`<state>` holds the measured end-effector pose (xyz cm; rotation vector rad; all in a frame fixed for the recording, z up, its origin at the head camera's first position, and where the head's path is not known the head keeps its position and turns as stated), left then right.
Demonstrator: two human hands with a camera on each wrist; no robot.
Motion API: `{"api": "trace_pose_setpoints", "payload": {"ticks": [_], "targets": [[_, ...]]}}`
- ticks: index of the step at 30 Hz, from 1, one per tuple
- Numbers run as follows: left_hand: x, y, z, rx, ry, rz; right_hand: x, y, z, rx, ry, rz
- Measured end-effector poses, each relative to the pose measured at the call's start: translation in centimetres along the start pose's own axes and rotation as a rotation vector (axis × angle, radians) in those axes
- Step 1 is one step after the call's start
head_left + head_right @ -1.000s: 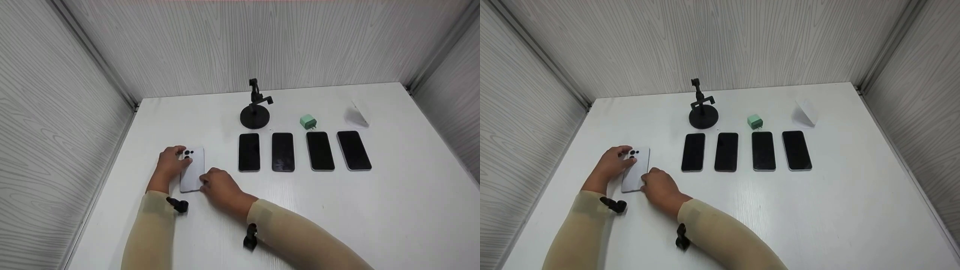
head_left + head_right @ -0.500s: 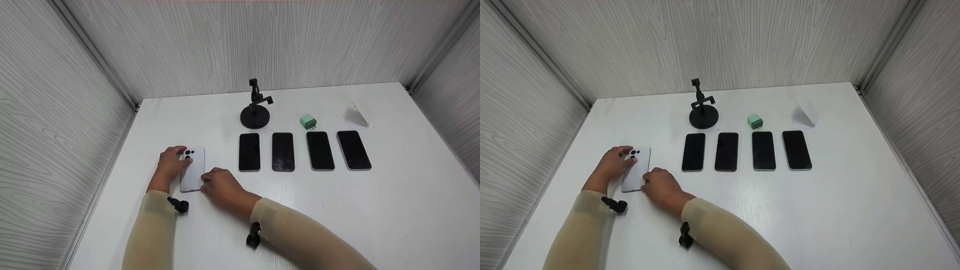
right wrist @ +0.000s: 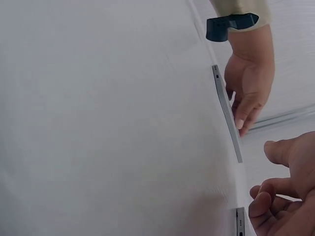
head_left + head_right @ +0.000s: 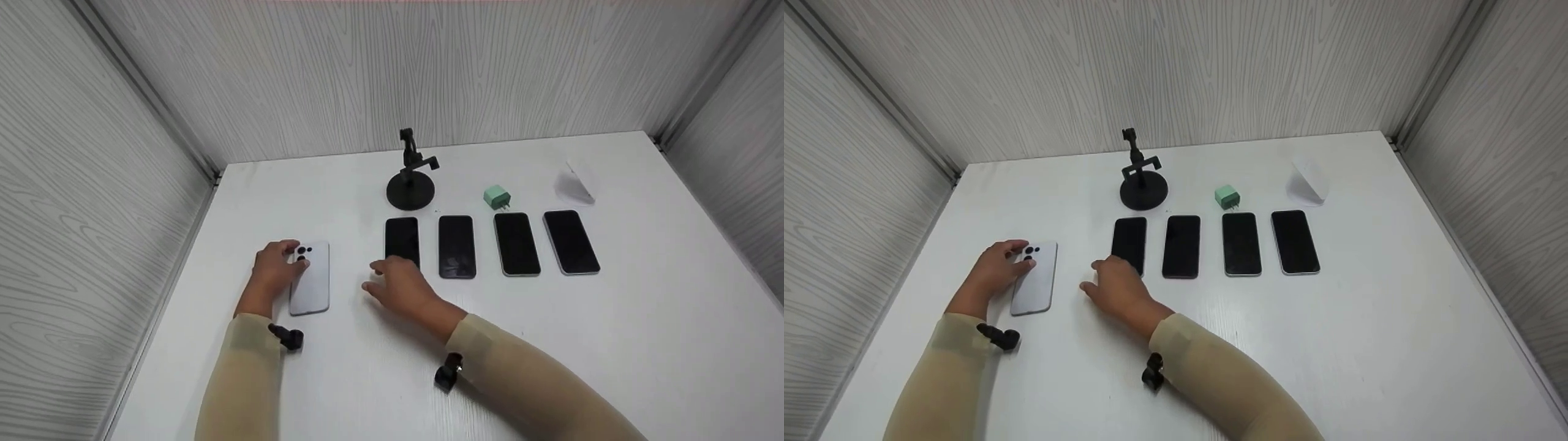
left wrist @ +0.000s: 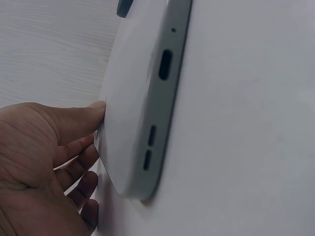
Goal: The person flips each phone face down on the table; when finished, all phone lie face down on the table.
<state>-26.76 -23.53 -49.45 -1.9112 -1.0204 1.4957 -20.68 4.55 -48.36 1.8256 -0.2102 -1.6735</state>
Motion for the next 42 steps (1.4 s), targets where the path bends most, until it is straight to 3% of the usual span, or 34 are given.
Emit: {"api": "trace_pose_setpoints", "payload": {"ticks": [8,16,31,42], "targets": [[-0.1,0.0,0.0,0.006,-0.002,0.01,-3.0,-2.2,0.0,0.139,-0.093,-0.1],[0.0,0.1,0.1,0.006,-0.003,0.008,-3.8,-4.0,-0.1,0.179,-0.084,-0.246],[-0.2,-0.2,-0.2,0.021,-0.006,0.025,-3.6,-4.8,0.4,0.21,-0.035,-0.202],[0.1,-0.6,0.0,-0.027,-0.02,0.05,-3.4,-5.2,0.6,0.248,-0.022,-0.154]]}}
Point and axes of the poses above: each hand's wrist, its own z-axis towards the middle knuckle, its own x-axis out of the palm, y = z × x, the point moved 2 cm from there along z, towards the middle knuckle, and after that the axes turned 9 degrees about -z, right-handed, at the moved point
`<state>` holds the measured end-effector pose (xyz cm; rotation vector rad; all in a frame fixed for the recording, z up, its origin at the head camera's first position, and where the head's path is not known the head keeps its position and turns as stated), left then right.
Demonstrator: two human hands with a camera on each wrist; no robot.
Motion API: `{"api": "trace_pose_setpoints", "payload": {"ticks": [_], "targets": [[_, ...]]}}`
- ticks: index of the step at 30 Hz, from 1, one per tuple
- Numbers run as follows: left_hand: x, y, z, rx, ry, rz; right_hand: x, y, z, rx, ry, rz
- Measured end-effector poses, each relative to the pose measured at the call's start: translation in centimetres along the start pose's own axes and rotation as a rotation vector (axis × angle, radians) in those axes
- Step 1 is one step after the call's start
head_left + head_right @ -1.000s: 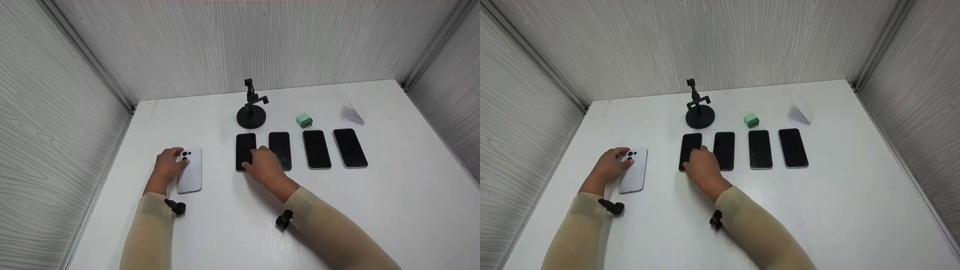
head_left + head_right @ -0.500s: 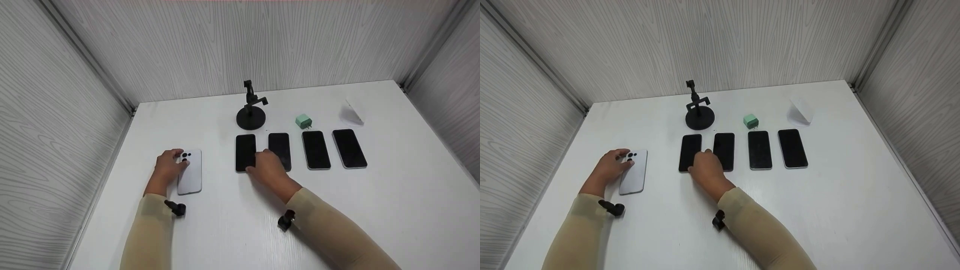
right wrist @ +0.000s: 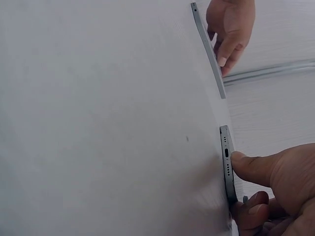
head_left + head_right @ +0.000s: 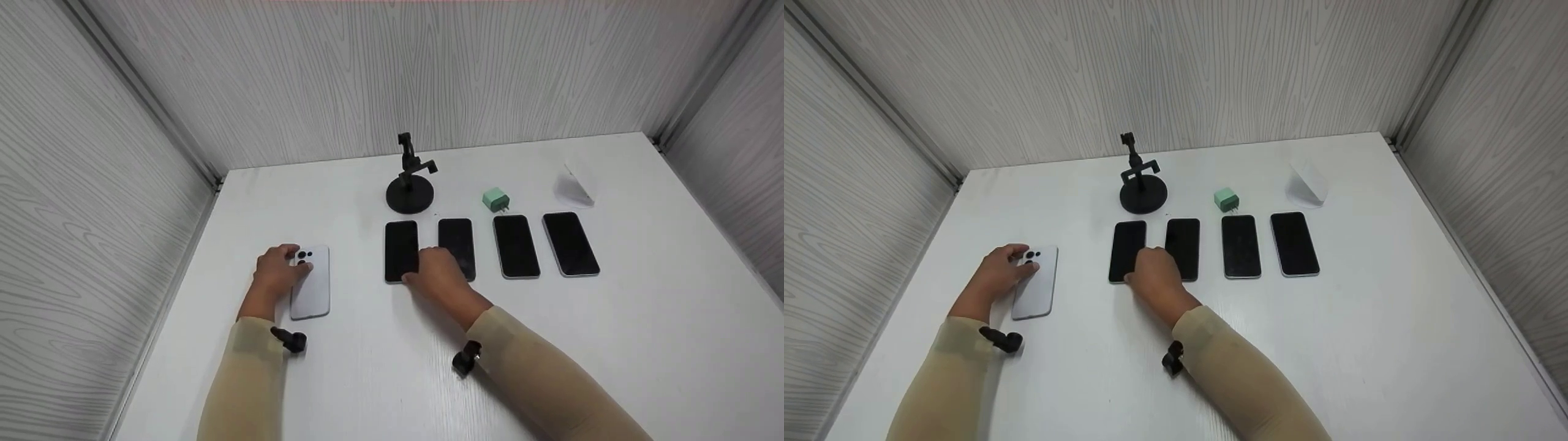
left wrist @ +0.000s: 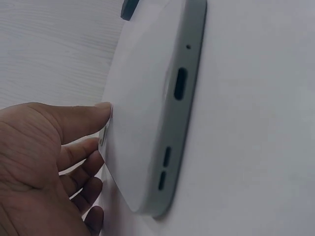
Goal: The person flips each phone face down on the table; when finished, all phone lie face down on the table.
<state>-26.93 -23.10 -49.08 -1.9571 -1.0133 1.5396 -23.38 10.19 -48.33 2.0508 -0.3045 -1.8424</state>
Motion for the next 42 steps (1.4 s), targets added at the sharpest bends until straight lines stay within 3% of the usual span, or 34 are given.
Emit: {"api": "trace_pose_setpoints", "payload": {"ticks": [4,7,9,11,18,23,29,42], "targets": [[0.7,-0.9,0.1,0.017,-0.067,0.088,-0.1,0.0,-0.1,-0.001,-0.007,-0.01],[1.5,-1.9,0.0,0.073,-0.121,0.153,0.0,-0.1,-0.1,0.001,-0.002,-0.012],[2.1,-2.7,-0.1,0.11,-0.122,0.162,0.0,-0.2,-0.1,0.003,0.0,-0.013],[2.8,-3.7,-0.4,0.138,-0.079,0.157,0.1,-0.3,-0.1,0.003,-0.001,-0.016],[5.9,-7.3,-1.5,0.291,0.182,0.203,0.1,-0.5,0.0,0.002,-0.01,-0.011],[8.2,-8.8,-1.4,0.361,0.295,0.243,0.0,-0.5,-0.1,0.011,-0.029,-0.001],[9.5,-8.7,-0.7,0.366,0.339,0.289,0.1,-0.2,-0.3,0.0,-0.043,0.045],[9.6,-8.3,-0.8,0.352,0.36,0.271,0.0,0.0,-0.1,0.014,0.015,0.055]]}}
Point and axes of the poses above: each hand's wrist, its own z-axis towards the middle knuckle, its own x-axis out of the palm, y = z × x, the point moved 2 cm from there along z, towards the middle knuckle, and after that the axes turned 9 degrees about -z, right-handed, at the moved point
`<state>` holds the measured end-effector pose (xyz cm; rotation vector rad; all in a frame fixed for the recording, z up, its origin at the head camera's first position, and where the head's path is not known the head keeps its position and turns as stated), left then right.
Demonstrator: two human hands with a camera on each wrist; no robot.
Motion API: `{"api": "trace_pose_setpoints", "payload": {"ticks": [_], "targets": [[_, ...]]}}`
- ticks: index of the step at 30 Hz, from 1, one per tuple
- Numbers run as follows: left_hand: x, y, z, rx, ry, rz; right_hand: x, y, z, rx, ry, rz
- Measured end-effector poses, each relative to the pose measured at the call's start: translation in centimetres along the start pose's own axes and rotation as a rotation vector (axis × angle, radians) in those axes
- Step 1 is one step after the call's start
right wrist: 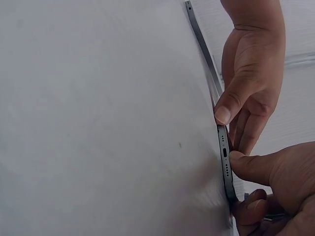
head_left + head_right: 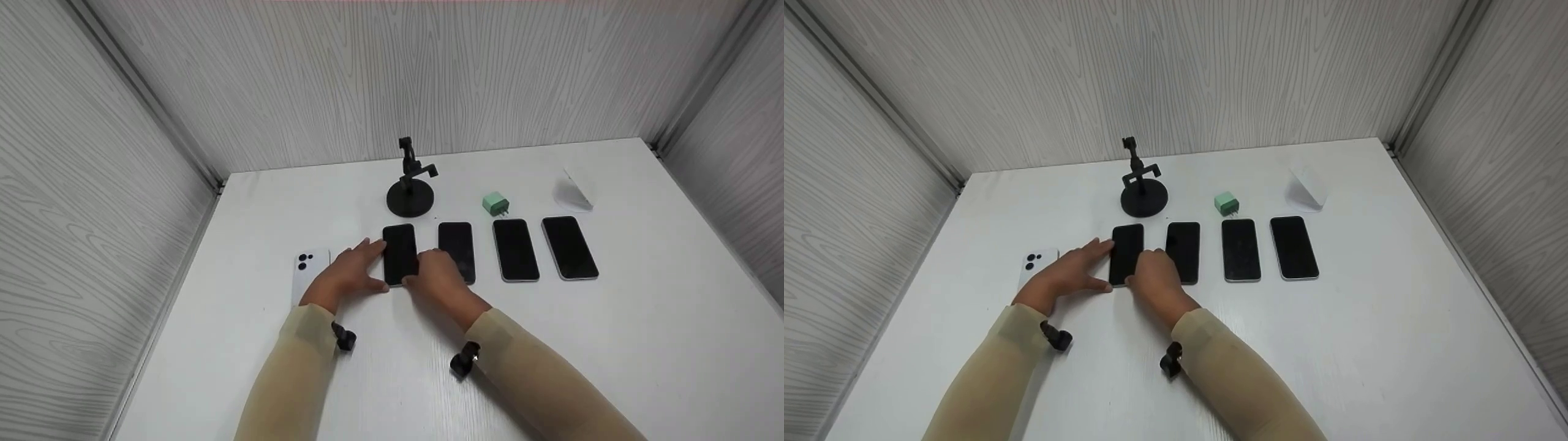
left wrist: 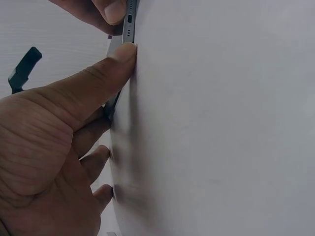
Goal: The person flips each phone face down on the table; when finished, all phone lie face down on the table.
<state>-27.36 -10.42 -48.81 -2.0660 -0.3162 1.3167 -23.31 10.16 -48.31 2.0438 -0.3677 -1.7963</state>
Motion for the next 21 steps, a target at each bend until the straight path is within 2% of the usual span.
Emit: {"api": "trace_pose_setpoints", "payload": {"ticks": [8,11,16,21], "targets": [[0.03,-0.02,0.34,0.036,-0.013,0.096,0.0,0.3,0.26,-0.008,-0.021,-0.007],[0.0,0.0,0.4,0.039,-0.013,0.105,0.02,0.25,0.29,-0.01,-0.054,0.0],[-0.18,0.0,0.3,0.041,-0.021,0.095,-0.09,0.13,0.33,0.014,-0.101,0.08],[-0.03,0.2,0.14,0.033,-0.026,0.08,-0.45,0.64,0.14,0.042,-0.113,0.187]]}}
Point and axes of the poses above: each hand's wrist, its own z-axis towards the middle knuckle, its own x-axis out of the palm, y = z × x, the point moved 2 cm from there along z, towards the middle knuckle, and after that the axes turned 9 degrees about -z, right-handed, at the moved point
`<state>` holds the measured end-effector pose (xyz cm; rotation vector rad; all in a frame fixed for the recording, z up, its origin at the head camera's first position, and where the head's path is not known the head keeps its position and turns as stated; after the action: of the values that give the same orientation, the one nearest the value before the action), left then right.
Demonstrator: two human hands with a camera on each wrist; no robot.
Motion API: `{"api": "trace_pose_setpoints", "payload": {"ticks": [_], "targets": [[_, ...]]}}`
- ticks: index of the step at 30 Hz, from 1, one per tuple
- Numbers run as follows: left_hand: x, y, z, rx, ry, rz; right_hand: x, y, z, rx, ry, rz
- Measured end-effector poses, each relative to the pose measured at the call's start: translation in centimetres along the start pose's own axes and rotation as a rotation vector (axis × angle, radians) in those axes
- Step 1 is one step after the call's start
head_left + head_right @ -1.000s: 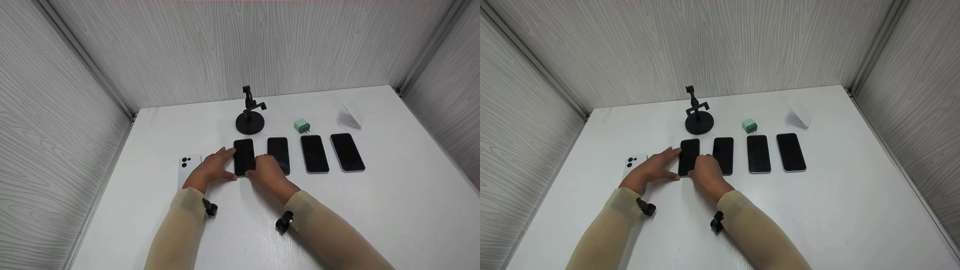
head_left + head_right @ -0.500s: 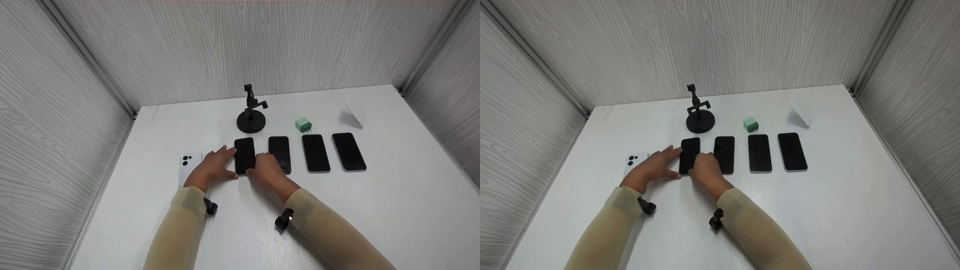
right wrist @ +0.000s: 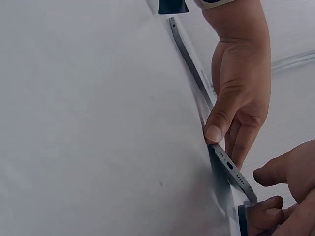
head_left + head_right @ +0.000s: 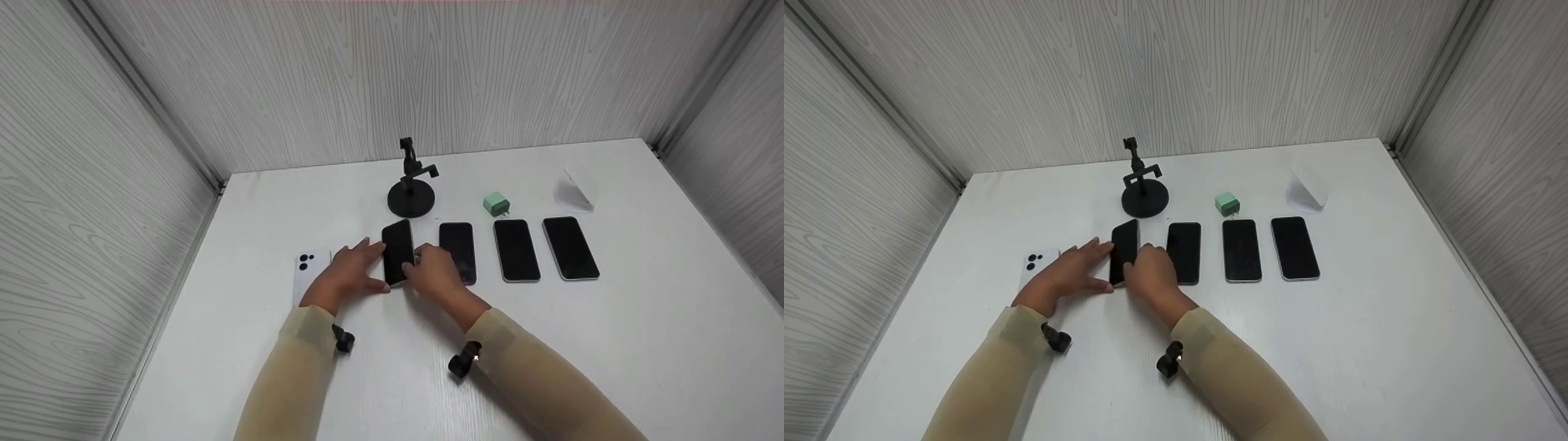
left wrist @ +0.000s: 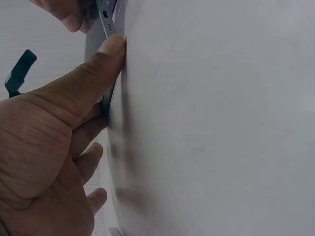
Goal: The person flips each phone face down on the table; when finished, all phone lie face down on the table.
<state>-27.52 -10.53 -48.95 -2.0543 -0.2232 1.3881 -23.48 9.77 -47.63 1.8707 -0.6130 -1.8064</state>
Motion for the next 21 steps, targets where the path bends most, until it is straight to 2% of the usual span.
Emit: {"api": "trace_pose_setpoints", "payload": {"ticks": [4,8,14,21], "targets": [[0.3,0.0,-0.1,-0.005,-0.012,-0.022,-0.3,0.8,-0.3,-0.021,-0.018,0.057],[0.4,-0.1,-0.2,-0.005,-0.028,-0.028,-0.4,1.6,-0.8,-0.06,-0.012,0.059],[0.5,0.0,0.2,0.051,-0.054,0.02,-0.3,2.3,-1.1,-0.102,-0.071,-0.024],[0.6,-0.1,0.3,0.049,-0.05,0.033,0.0,2.8,-1.5,-0.132,-0.139,-0.129]]}}
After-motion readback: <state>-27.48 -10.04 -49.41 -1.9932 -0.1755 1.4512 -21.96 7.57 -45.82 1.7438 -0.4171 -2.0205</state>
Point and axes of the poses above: each hand's wrist, its own z-axis towards the middle knuckle, its own x-axis out of the palm, y = z × x, the point moved 2 cm from there along z, towards the middle knuckle, and after that the axes turned 9 degrees about -z, right-handed, at the moved point
